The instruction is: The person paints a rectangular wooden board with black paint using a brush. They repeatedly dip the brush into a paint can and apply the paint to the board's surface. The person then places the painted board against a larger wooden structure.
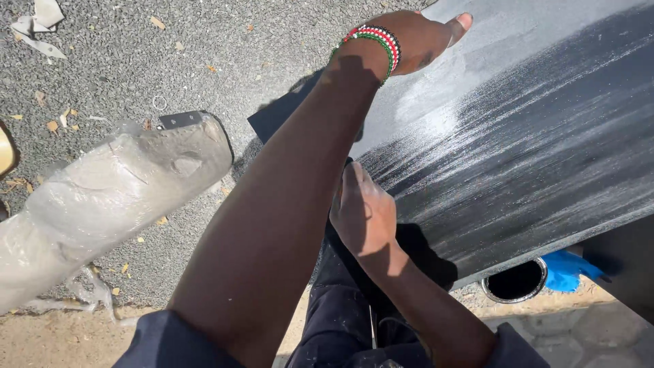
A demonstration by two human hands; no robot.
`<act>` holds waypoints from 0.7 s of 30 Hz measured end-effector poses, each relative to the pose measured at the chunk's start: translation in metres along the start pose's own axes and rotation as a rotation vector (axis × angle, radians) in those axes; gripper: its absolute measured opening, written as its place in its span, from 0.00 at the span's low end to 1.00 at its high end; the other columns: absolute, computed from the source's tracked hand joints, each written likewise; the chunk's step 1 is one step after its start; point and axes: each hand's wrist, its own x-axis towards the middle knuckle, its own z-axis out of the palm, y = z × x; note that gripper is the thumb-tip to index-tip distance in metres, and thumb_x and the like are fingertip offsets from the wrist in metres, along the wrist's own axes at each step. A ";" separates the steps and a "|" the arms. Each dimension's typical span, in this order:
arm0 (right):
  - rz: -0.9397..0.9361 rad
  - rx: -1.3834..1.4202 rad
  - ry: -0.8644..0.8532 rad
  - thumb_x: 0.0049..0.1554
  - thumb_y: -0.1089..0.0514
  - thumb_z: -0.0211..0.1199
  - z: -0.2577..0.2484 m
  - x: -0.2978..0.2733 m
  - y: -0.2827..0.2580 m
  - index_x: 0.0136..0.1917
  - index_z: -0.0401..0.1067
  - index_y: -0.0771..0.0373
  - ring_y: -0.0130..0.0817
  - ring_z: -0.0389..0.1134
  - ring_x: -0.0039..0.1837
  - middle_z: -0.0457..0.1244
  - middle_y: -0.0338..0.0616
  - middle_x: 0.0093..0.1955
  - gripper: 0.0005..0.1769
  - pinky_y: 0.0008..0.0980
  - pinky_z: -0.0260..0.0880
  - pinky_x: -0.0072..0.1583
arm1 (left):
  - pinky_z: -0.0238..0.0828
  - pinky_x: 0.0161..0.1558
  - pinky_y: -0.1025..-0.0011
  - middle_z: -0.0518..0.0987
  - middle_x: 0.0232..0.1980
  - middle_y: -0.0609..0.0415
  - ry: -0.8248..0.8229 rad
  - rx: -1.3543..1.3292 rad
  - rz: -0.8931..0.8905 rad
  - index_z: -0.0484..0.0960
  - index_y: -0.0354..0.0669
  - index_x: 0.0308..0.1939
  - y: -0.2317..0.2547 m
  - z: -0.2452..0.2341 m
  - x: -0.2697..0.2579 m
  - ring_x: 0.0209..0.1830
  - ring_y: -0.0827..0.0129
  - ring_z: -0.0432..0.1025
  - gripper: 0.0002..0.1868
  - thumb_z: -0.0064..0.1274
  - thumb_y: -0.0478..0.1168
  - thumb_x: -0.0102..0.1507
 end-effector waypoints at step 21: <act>0.637 0.776 0.537 0.80 0.67 0.67 -0.109 -0.288 0.408 0.65 0.83 0.63 0.39 0.62 0.24 0.62 0.53 0.33 0.06 0.36 0.65 0.30 | 0.64 0.93 0.52 0.83 0.84 0.47 0.058 -1.111 0.197 0.86 0.54 0.79 0.131 0.459 -0.178 0.88 0.53 0.73 0.22 0.56 0.48 0.82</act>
